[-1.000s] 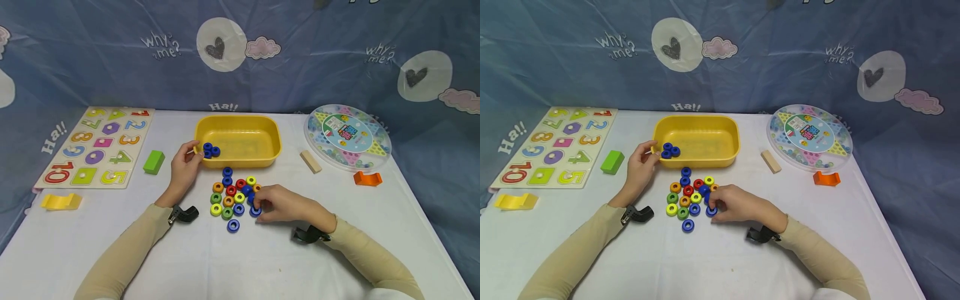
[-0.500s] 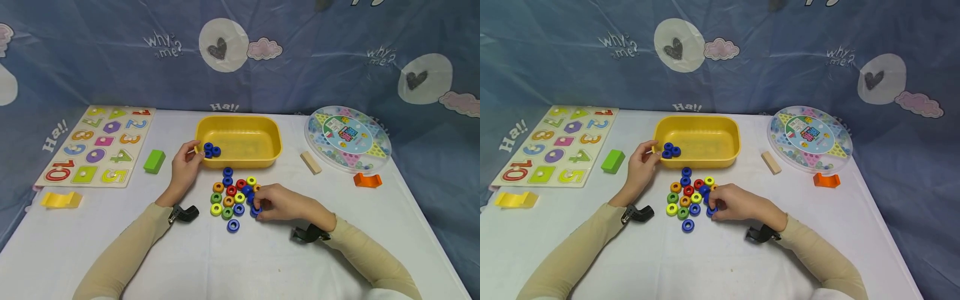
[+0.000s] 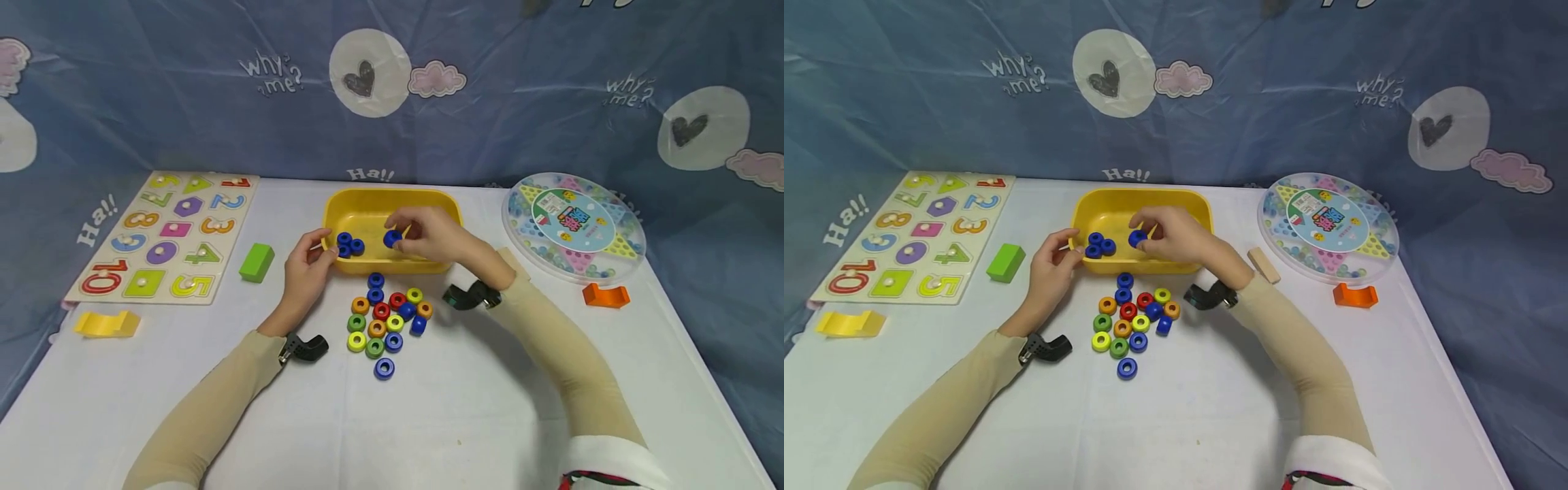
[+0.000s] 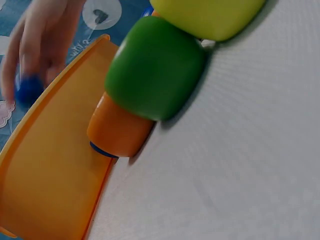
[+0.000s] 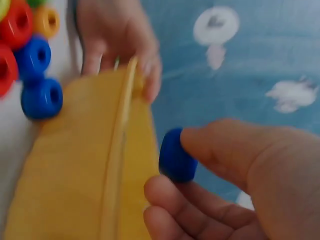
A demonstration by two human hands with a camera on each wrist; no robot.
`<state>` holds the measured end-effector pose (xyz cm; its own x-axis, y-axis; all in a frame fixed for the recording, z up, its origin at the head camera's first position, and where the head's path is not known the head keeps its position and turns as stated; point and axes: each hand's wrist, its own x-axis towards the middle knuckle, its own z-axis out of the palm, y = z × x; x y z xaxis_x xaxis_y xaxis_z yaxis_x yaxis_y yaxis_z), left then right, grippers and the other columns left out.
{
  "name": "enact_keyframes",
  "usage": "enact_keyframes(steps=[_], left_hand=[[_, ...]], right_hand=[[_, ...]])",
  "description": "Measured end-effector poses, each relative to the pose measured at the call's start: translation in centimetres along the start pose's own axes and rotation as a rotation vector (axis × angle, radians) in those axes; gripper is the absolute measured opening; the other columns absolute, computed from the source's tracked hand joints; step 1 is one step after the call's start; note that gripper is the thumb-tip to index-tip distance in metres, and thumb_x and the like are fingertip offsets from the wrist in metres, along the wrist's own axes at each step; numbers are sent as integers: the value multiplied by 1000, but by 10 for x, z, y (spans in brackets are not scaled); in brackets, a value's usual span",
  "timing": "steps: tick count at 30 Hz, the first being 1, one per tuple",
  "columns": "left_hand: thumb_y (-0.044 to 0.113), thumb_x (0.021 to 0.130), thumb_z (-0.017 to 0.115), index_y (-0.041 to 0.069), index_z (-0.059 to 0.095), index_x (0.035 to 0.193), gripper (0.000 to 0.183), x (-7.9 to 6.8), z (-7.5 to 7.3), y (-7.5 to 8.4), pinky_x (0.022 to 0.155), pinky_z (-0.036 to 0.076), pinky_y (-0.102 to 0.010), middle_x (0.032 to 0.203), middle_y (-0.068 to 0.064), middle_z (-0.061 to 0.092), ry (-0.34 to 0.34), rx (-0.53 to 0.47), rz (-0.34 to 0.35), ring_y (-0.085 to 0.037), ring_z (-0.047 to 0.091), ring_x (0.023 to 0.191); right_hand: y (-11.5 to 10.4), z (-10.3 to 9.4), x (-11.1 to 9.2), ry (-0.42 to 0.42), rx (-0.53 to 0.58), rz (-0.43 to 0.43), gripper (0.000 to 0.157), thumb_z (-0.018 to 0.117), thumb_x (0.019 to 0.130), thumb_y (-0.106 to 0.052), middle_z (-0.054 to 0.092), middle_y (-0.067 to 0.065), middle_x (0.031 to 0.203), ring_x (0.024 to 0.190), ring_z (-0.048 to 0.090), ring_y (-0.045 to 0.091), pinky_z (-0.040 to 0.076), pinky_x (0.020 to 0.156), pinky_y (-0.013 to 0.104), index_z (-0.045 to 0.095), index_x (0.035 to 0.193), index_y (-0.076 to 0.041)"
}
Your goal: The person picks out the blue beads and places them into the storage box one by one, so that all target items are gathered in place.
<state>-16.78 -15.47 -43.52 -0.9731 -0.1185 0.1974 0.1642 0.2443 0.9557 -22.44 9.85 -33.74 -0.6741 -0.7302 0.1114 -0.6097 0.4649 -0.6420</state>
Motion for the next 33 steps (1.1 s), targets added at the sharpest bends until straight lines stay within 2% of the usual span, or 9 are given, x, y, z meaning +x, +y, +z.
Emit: enact_keyframes(steps=[3, 6, 10, 12, 18, 20, 27, 33], left_hand=[[12, 94, 58, 6, 55, 133, 39, -1, 1, 5, 80, 47, -8, 139, -12, 51, -8, -14, -20, -23, 57, 110], [10, 94, 56, 2, 53, 134, 41, -5, 1, 20, 80, 46, -7, 141, -16, 49, -21, -11, -36, -27, 56, 113], [8, 95, 54, -1, 51, 135, 42, -9, 1, 36, 80, 45, -6, 143, -18, 47, -31, 10, -43, -32, 55, 116], [9, 95, 54, -1, 51, 135, 42, -8, 1, 34, 80, 45, -7, 143, -18, 47, -28, 11, -43, -31, 55, 116], [14, 94, 57, 7, 54, 134, 40, 0, 1, 8, 81, 46, -8, 142, -11, 50, -9, 6, -27, -25, 57, 113], [15, 94, 58, 8, 55, 134, 40, 1, 1, 4, 81, 47, -9, 141, -10, 51, -1, 14, -11, -24, 57, 112], [17, 94, 59, 10, 56, 132, 39, 0, -1, 1, 81, 47, -10, 139, -9, 52, 2, 6, -4, -23, 57, 110], [15, 94, 59, 8, 56, 132, 39, 1, 0, 0, 81, 47, -10, 139, -9, 52, 1, -1, -4, -24, 57, 110]], right_hand=[[11, 6, 29, -37, -66, 116, 34, 70, 87, -14, 70, 11, 108, 89, 67, 21, 55, 83, 33, 66, 120, -6], [17, 17, 51, -91, -98, 199, 33, 70, 87, -14, 70, 10, 112, 97, 66, 23, 54, 88, 33, 67, 120, -7], [20, 30, 69, -122, -107, 263, 31, 70, 87, -11, 70, 11, 113, 101, 64, 24, 53, 91, 33, 68, 118, -8], [21, 36, 75, -129, -107, 285, 31, 70, 87, -10, 69, 10, 115, 103, 63, 23, 52, 93, 32, 68, 118, -9], [23, 45, 84, -120, -107, 312, 31, 70, 87, -10, 68, 11, 115, 106, 62, 22, 52, 94, 32, 67, 118, -9], [23, 46, 85, -114, -105, 313, 31, 70, 87, -10, 68, 12, 114, 104, 62, 22, 52, 93, 32, 67, 118, -9], [23, 48, 84, -119, -98, 328, 32, 70, 87, -10, 67, 11, 114, 102, 61, 22, 52, 93, 32, 66, 119, -9], [22, 43, 75, -97, -67, 292, 36, 70, 88, -12, 66, 12, 120, 106, 63, 23, 53, 94, 33, 63, 123, -8]])
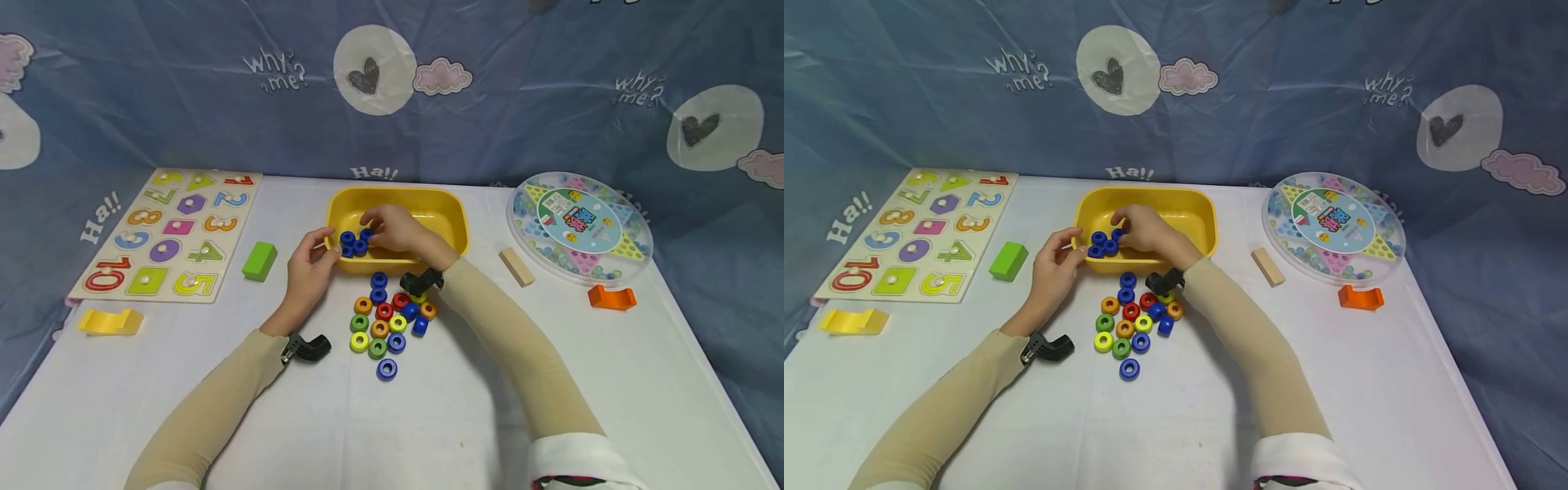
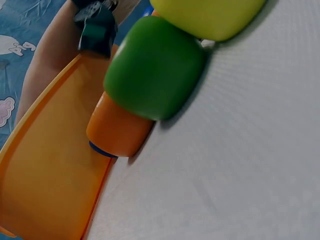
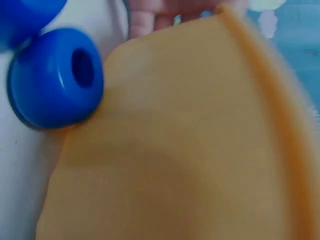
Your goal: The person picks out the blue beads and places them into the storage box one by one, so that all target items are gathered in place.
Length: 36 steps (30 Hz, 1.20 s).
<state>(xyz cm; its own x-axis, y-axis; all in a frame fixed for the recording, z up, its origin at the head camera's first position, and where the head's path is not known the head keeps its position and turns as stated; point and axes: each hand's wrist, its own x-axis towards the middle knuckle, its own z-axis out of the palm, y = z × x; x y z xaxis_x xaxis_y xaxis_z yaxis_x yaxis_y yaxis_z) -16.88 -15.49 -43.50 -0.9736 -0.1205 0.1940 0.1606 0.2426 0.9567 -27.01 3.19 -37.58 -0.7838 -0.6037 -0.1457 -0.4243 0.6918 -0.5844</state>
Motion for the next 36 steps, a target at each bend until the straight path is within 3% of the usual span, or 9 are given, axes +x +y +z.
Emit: enact_keyframes(steps=[5, 10, 14, 18, 26, 32, 36], left_hand=[[16, 94, 58, 9, 56, 132, 39, 0, 0, 1, 84, 47, -11, 140, -7, 51, 9, 22, -2, -23, 57, 112], [15, 94, 59, 9, 56, 132, 39, 1, -2, 2, 84, 47, -12, 140, -6, 52, 19, 25, 9, -22, 57, 111], [10, 93, 58, 1, 54, 132, 40, -4, -4, 22, 83, 45, -9, 140, -14, 51, 7, 20, -4, -27, 57, 112], [6, 93, 57, -4, 53, 132, 40, -8, -5, 37, 85, 44, -10, 140, -19, 50, 3, 21, -16, -31, 56, 113], [7, 93, 57, -4, 53, 131, 40, -9, -3, 37, 84, 43, -10, 139, -20, 50, 4, 25, -11, -31, 56, 112], [7, 93, 56, -3, 53, 132, 40, -9, -1, 35, 86, 43, -9, 140, -18, 50, -3, 28, -23, -30, 55, 114], [9, 94, 57, 0, 53, 133, 41, -5, 1, 20, 85, 44, -9, 142, -15, 50, -3, 14, -28, -28, 55, 115]], right_hand=[[3, -13, -33, 64, 42, -87, 37, 68, 89, -14, 65, 12, 122, 95, 65, 22, 54, 88, 33, 63, 125, -8], [2, -24, -81, 133, 52, -255, 33, 70, 87, -12, 68, 14, 116, 82, 66, 18, 57, 79, 31, 66, 119, -4], [3, -20, -118, 146, 32, -358, 29, 70, 86, -9, 70, 13, 109, 81, 64, 14, 57, 75, 29, 67, 114, -2], [7, -7, -143, 101, 12, -399, 26, 70, 86, -10, 70, 11, 104, 81, 61, 13, 57, 72, 30, 67, 111, -3], [15, 23, -168, -13, -32, -335, 26, 72, 87, -16, 67, 1, 105, 84, 57, 14, 52, 73, 22, 69, 113, -11], [16, 35, -172, 11, -100, -354, 16, 74, 85, -14, 63, 0, 96, 81, 54, 10, 49, 71, 20, 72, 101, -12], [16, 38, -174, 28, -108, -367, 13, 75, 84, -14, 61, 0, 92, 79, 53, 9, 48, 69, 19, 72, 96, -12]])
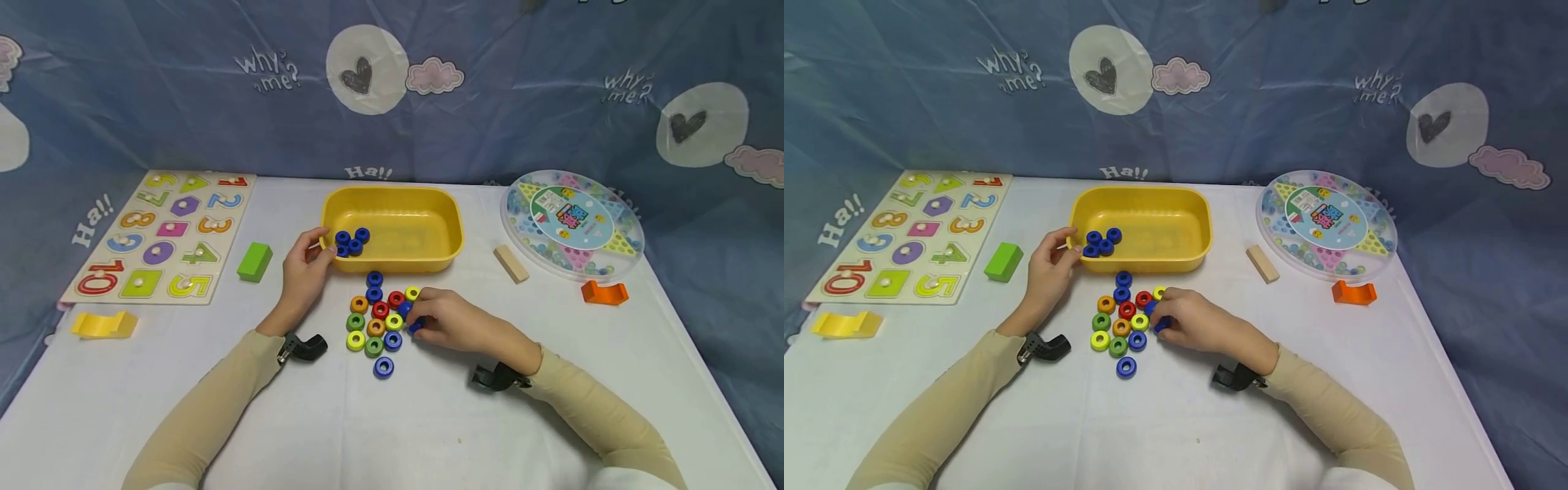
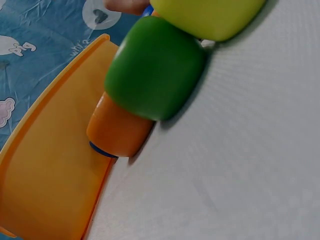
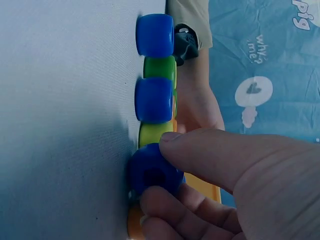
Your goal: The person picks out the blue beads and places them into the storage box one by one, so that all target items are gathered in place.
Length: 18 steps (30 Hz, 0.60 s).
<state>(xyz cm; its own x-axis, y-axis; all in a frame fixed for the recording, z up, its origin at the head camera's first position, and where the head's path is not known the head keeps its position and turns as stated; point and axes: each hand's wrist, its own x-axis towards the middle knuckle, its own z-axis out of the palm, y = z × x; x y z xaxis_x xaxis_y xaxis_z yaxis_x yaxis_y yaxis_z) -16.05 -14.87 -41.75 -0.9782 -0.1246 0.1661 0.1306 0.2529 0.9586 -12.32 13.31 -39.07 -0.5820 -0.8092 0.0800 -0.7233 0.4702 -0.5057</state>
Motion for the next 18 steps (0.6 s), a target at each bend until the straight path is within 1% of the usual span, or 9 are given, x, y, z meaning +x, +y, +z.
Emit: enact_keyframes(steps=[3, 4, 7, 10, 14, 18], left_hand=[[12, 94, 57, 5, 54, 134, 41, 4, 1, -14, 85, 44, -10, 142, -11, 50, 3, 3, 9, -26, 55, 115], [14, 95, 57, 6, 54, 134, 41, 5, 1, -17, 86, 45, -10, 142, -10, 50, 4, 10, 16, -25, 56, 115], [16, 95, 58, 8, 54, 134, 40, 5, 1, -20, 89, 46, -13, 141, -8, 51, 9, 18, 33, -23, 56, 115], [16, 95, 58, 9, 55, 134, 40, 5, 1, -21, 90, 46, -15, 141, -7, 51, 8, 18, 37, -23, 56, 115], [14, 95, 58, 7, 54, 134, 40, 5, 1, -17, 89, 45, -13, 141, -9, 51, 6, 20, 22, -25, 56, 117], [9, 94, 56, 0, 53, 133, 40, -2, 1, 1, 85, 43, -9, 140, -16, 50, -3, 10, 16, -30, 55, 116]], right_hand=[[0, 1, 0, 5, -9, 7, 17, 75, 83, -15, 62, 0, 93, 77, 51, 9, 46, 67, 18, 72, 99, -12], [0, 1, 0, 6, -11, 8, 18, 75, 83, -15, 62, 0, 94, 77, 51, 9, 46, 66, 18, 72, 100, -12], [0, 2, 0, 3, -16, 9, 20, 76, 83, -16, 62, 1, 94, 76, 51, 9, 45, 66, 18, 72, 102, -12], [0, 2, 0, -1, -23, 7, 18, 76, 82, -15, 60, 1, 92, 76, 51, 9, 46, 66, 18, 72, 99, -11], [-1, 2, -1, -16, -31, 4, 16, 75, 80, -13, 59, 0, 92, 78, 52, 9, 47, 67, 19, 71, 95, -11], [-3, -3, 0, -36, -14, -6, 15, 73, 78, -12, 59, -2, 91, 80, 53, 9, 47, 68, 18, 67, 92, -14]])
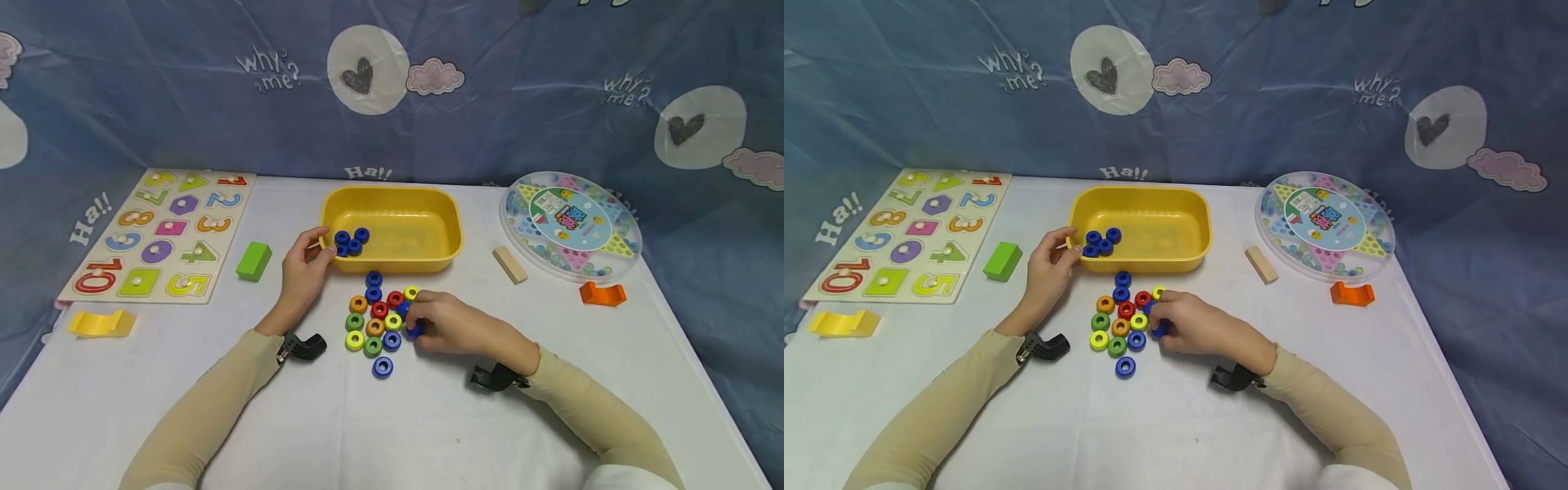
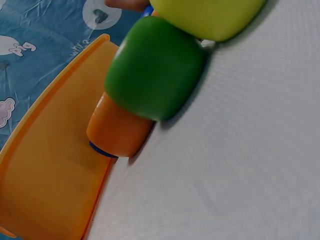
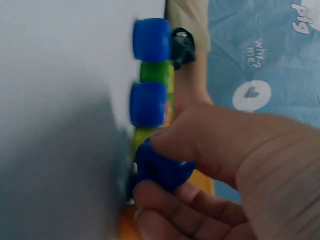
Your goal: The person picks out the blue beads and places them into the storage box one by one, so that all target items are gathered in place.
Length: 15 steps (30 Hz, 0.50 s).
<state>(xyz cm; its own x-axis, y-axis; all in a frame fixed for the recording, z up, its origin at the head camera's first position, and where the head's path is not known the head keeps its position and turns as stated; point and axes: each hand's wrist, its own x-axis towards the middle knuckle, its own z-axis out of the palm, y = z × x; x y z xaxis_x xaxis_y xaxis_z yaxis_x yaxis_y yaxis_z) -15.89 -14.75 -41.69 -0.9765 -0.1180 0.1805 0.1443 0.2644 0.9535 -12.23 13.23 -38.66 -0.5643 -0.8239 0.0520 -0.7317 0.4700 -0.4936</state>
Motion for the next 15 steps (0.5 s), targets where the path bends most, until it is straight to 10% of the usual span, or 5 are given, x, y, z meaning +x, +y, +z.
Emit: enact_keyframes(steps=[15], left_hand=[[7, 95, 55, -3, 51, 134, 41, -5, -2, 14, 77, 45, -6, 137, -21, 50, -15, -37, -13, -27, 55, 110]], right_hand=[[28, -53, 62, 239, 111, 36, 18, 75, 79, -10, 70, 5, 91, 72, 62, 12, 55, 69, 26, 70, 96, -6]])
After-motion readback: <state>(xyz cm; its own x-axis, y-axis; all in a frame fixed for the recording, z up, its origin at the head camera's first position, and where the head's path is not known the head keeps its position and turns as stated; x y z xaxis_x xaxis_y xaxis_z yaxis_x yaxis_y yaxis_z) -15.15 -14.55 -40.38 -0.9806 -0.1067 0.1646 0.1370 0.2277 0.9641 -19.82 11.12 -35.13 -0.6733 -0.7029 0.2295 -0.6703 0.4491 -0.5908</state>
